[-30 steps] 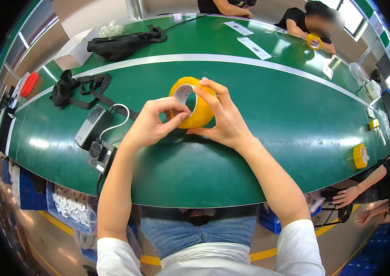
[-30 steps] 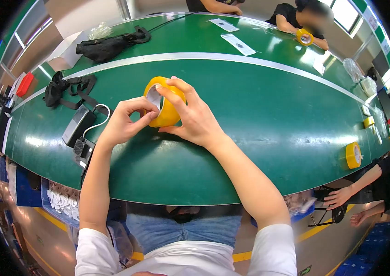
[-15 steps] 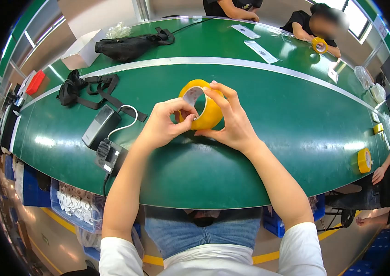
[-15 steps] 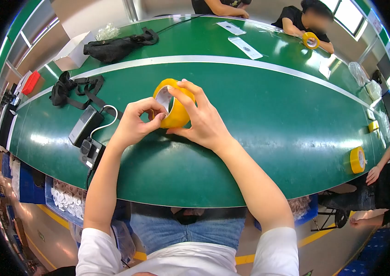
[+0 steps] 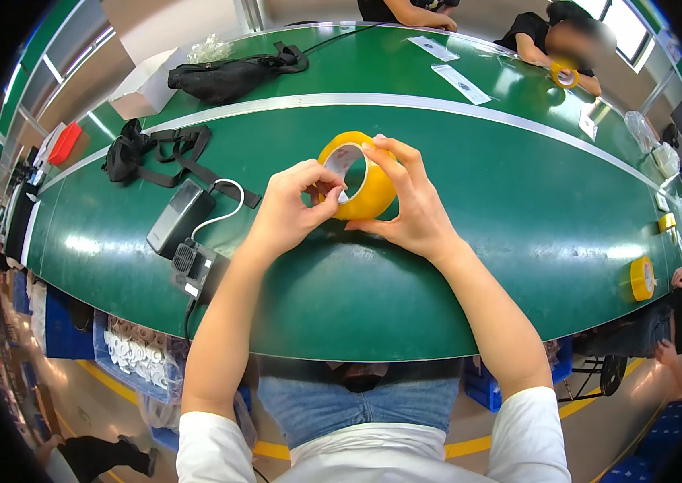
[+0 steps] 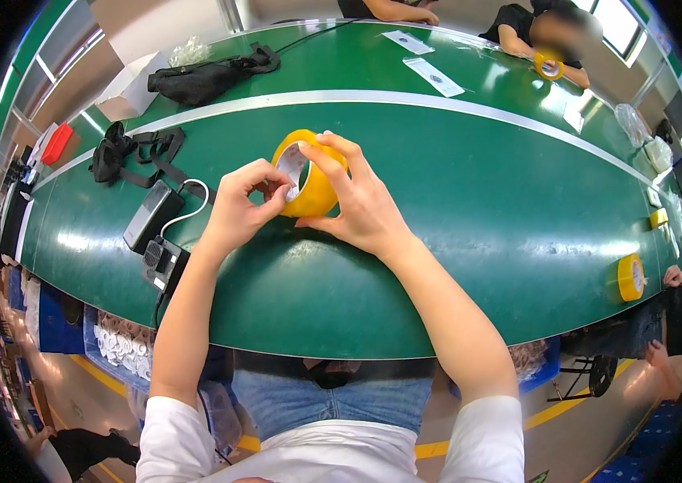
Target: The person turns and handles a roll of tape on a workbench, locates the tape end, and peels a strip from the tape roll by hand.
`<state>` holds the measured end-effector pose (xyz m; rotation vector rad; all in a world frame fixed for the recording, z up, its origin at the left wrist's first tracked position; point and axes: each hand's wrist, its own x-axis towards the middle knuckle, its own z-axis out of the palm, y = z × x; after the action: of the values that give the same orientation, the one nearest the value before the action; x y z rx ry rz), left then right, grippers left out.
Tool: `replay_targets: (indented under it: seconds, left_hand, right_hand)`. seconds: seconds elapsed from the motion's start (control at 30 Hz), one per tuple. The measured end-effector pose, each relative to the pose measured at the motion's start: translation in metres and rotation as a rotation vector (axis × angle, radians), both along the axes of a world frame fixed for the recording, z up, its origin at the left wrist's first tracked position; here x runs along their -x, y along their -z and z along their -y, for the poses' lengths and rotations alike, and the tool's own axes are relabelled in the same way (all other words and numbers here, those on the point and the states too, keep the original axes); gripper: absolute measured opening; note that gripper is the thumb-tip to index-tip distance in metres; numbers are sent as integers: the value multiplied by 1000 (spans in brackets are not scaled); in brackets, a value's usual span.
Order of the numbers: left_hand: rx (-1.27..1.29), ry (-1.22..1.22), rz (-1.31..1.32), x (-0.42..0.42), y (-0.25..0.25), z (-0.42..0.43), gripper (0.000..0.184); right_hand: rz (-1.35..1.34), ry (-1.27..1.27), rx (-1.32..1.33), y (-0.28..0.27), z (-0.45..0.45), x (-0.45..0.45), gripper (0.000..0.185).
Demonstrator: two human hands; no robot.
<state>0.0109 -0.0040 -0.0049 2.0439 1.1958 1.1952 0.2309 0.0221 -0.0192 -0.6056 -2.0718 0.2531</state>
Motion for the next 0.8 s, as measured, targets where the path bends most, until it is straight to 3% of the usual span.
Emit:
replay_targets:
  seconds: [0.1, 0.8]
  left_hand:
    - [-121, -20, -2, -5, 1, -1, 11]
    - [-176, -240, -128, -5, 0, 0, 10]
  right_hand:
    - [-4, 13, 12, 0, 1, -1, 101]
    - [72, -20, -86, -1, 1, 1, 96]
